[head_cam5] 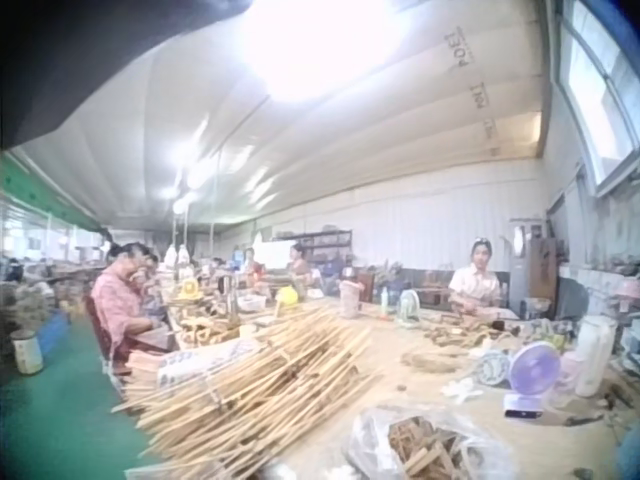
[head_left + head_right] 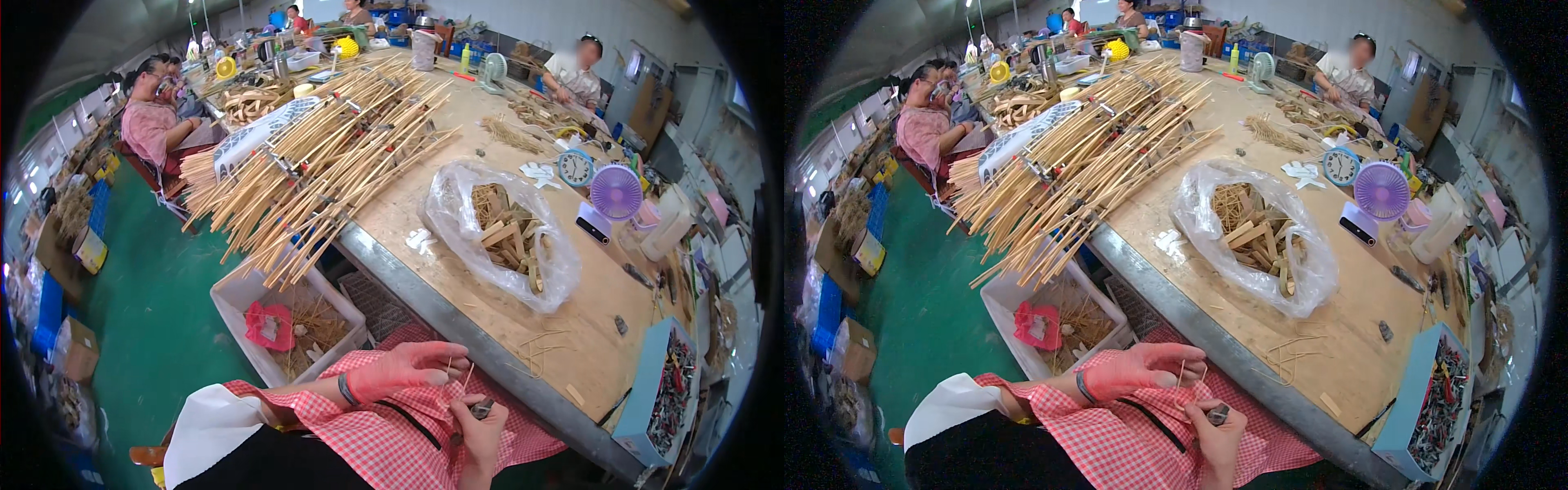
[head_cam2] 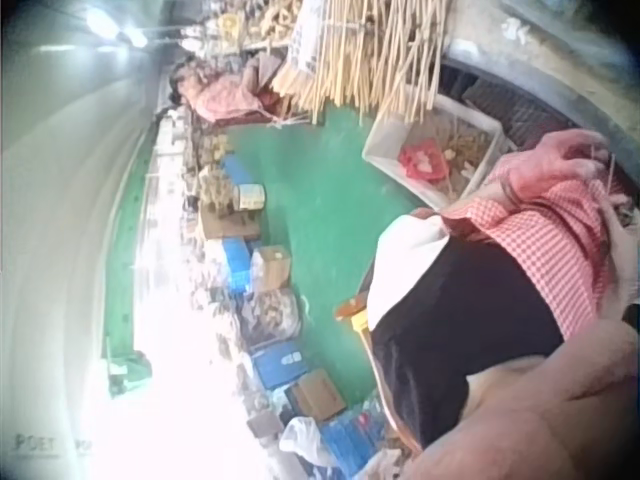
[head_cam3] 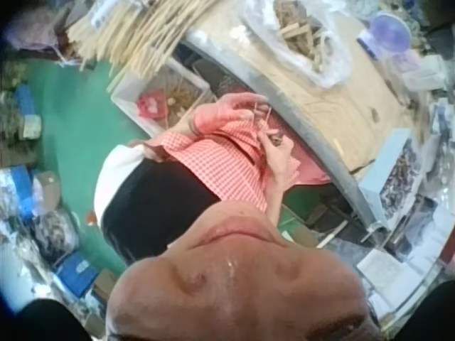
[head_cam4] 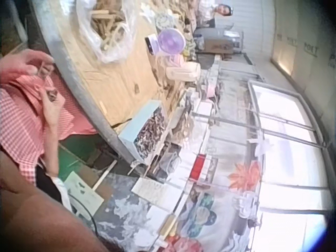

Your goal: The person uses a small knife to shave and shape a small rectangular piece of wood held in their left hand. They repeatedly trim the edges and smooth the surface, occasionally rotating the piece to access different sides. The person works at a table in a workshop environment with other workers visible in the background.

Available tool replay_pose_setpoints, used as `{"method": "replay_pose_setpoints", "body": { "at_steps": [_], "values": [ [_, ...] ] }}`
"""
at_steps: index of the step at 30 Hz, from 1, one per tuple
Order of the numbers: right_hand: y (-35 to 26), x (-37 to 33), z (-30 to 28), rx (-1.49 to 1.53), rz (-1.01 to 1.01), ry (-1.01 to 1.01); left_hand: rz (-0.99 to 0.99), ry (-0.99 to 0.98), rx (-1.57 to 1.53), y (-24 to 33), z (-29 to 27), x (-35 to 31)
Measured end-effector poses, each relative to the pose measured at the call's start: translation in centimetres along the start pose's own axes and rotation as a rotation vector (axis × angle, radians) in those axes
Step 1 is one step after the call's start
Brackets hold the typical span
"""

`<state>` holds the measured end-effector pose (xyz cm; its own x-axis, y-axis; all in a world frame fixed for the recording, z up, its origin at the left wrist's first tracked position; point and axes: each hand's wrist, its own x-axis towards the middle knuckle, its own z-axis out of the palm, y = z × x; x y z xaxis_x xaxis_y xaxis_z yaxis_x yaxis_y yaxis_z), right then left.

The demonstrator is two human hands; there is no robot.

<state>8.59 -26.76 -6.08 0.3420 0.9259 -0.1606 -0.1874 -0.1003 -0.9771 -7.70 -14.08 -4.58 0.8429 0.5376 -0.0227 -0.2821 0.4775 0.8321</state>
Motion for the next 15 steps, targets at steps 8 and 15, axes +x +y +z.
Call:
{"method": "replay_pose_setpoints", "body": {
  "at_steps": [8, 15],
  "values": [
    [1.2, -0.1, 2.3, -0.14, -0.202, -0.025, -0.186, 0.036, 0.186, 1.4, 1.3, -0.4],
    [2.0, -0.3, 2.7, -0.211, -0.222, 0.02, -0.1, 0.026, 0.269, 1.0, 1.3, -0.3]
  ]
}}
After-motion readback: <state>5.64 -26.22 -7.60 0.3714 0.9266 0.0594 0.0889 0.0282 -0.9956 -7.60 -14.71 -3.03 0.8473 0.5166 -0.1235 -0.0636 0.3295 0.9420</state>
